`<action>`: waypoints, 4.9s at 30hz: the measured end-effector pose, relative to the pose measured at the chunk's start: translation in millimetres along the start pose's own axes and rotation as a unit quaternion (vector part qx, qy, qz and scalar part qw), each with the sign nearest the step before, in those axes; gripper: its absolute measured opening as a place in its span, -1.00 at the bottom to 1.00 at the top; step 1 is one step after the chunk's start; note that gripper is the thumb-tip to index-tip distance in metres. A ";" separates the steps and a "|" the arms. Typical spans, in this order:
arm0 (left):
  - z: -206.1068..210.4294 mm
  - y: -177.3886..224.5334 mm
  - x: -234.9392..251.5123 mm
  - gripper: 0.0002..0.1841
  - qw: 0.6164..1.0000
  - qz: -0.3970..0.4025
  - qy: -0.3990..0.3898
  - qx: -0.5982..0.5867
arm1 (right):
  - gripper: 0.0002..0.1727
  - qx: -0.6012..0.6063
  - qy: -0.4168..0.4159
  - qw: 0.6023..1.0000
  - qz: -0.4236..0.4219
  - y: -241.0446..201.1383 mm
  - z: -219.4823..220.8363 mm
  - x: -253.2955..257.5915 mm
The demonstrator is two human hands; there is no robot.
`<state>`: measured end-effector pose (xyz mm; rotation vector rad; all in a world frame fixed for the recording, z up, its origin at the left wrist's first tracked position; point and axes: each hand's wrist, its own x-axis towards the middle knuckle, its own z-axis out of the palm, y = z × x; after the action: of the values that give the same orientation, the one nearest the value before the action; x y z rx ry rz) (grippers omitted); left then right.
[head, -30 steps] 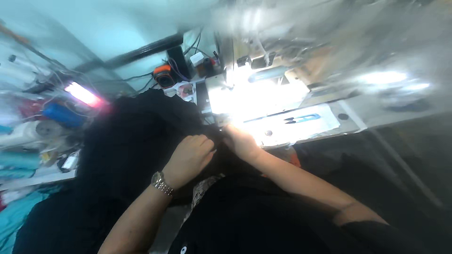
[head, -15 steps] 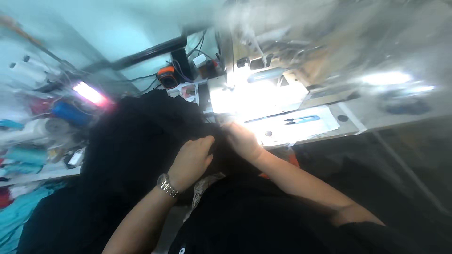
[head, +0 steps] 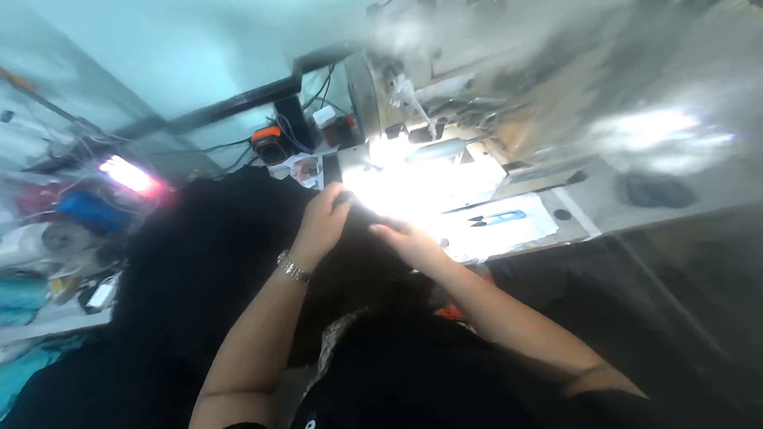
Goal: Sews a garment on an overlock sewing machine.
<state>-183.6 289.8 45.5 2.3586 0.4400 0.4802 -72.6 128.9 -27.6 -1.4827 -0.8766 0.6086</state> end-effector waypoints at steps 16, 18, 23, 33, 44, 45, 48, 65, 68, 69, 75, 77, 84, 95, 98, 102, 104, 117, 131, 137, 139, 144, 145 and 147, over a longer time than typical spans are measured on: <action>77.6 -40.6 140.3 -0.66 0.977 -0.005 0.019 0.213 | -0.74 -0.467 0.086 0.880 -0.034 -2.3 -38.1 22.9; 75.3 -34.7 145.8 -0.60 0.978 -0.050 -0.023 0.200 | -0.75 -0.472 0.094 0.875 -0.045 -2.5 -36.4 25.7; 73.2 -38.1 152.8 -0.60 0.989 -0.063 -0.055 0.120 | -0.75 -0.464 0.113 0.873 -0.101 2.8 -31.0 20.4; 73.0 -40.1 151.6 -0.67 0.992 -0.023 -0.047 0.111 | -0.67 -0.396 0.072 0.915 0.003 -17.6 -28.7 14.0; 71.4 -34.9 150.1 -0.68 0.994 -0.032 -0.034 0.102 | -0.73 -0.456 0.134 0.874 -0.106 11.7 -25.6 16.7; 73.2 -38.1 151.6 -0.67 0.994 -0.025 -0.030 0.106 | -0.73 -0.455 0.137 0.873 -0.111 12.5 -25.1 16.4; 71.9 -36.9 152.9 -0.65 0.991 -0.013 -0.035 0.127 | -0.72 -0.453 0.138 0.874 -0.112 13.1 -25.6 15.4; 64.4 -45.9 176.9 -0.48 0.992 0.023 0.101 0.073 | -0.70 -0.421 0.116 0.895 -0.097 11.6 -26.8 15.7; 60.7 -57.7 149.8 -0.54 0.983 0.093 0.156 0.021 | -0.67 -0.418 0.093 0.899 -0.088 15.5 -31.1 14.8; 56.7 -56.5 127.0 -0.63 0.979 0.130 0.154 0.019 | -0.67 -0.413 0.090 0.902 -0.088 15.4 -31.8 15.1; 55.1 -47.3 29.9 -0.65 0.919 0.308 -0.082 0.233 | -0.76 -0.430 0.071 0.894 -0.103 4.5 -36.7 15.7; 46.3 -32.2 14.5 -0.76 0.905 0.282 -0.108 0.300 | -0.76 -0.462 0.036 0.882 -0.086 -9.1 -39.8 15.5; 16.1 48.8 -51.7 -0.79 0.865 0.309 -0.393 -0.043 | -0.78 -0.501 0.045 0.836 -0.218 4.3 -51.2 3.7; 81.6 -9.4 -5.2 -0.37 0.936 0.086 0.008 0.340 | -0.68 -0.409 -0.021 0.871 -0.271 8.0 -57.7 -74.1; 79.4 -6.8 -2.7 -0.40 0.932 0.083 -0.008 0.353 | -0.68 -0.402 -0.022 0.872 -0.278 9.7 -56.8 -72.9; 76.4 -7.7 -7.2 -0.44 0.939 0.094 -0.030 0.329 | -0.66 -0.399 -0.005 0.871 -0.286 17.8 -57.8 -74.8; 77.1 -15.7 -1.2 -0.48 0.948 0.107 -0.021 0.300 | -0.66 -0.394 -0.007 0.878 -0.273 20.3 -57.8 -71.1; 61.0 -69.7 115.9 -0.80 0.977 0.176 0.010 0.118 | -0.77 -0.435 0.060 0.859 -0.264 18.8 -54.9 20.3; 12.5 15.8 -24.0 -0.49 0.952 0.298 -0.073 0.015 | -0.78 -0.394 0.043 0.895 -0.206 20.6 -54.6 22.9; 46.9 19.3 -70.9 -0.62 0.931 0.319 -0.146 -0.098 | -0.76 -0.360 -0.041 0.901 -0.238 22.2 -47.0 -47.4; 67.4 -1.0 -72.6 -0.47 0.946 0.312 -0.070 -0.042 | -0.80 -0.340 -0.036 0.909 -0.239 24.7 -43.3 -73.3; 103.9 -70.5 -49.1 -0.63 0.939 0.232 0.106 0.231 | -0.78 -0.362 -0.017 0.899 -0.247 18.8 -47.6 -83.0; 97.7 -71.6 -46.5 -0.72 0.931 0.223 0.126 0.259 | -0.77 -0.358 -0.014 0.900 -0.249 17.8 -49.6 -81.0; 80.4 -61.2 -49.7 -0.85 0.927 0.220 0.133 0.272 | -0.76 -0.339 -0.010 0.907 -0.251 15.9 -54.1 -80.6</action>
<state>-201.9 267.2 -63.2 2.9604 0.1641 1.0028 -72.6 32.4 -47.2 -1.7510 -1.5209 -0.0917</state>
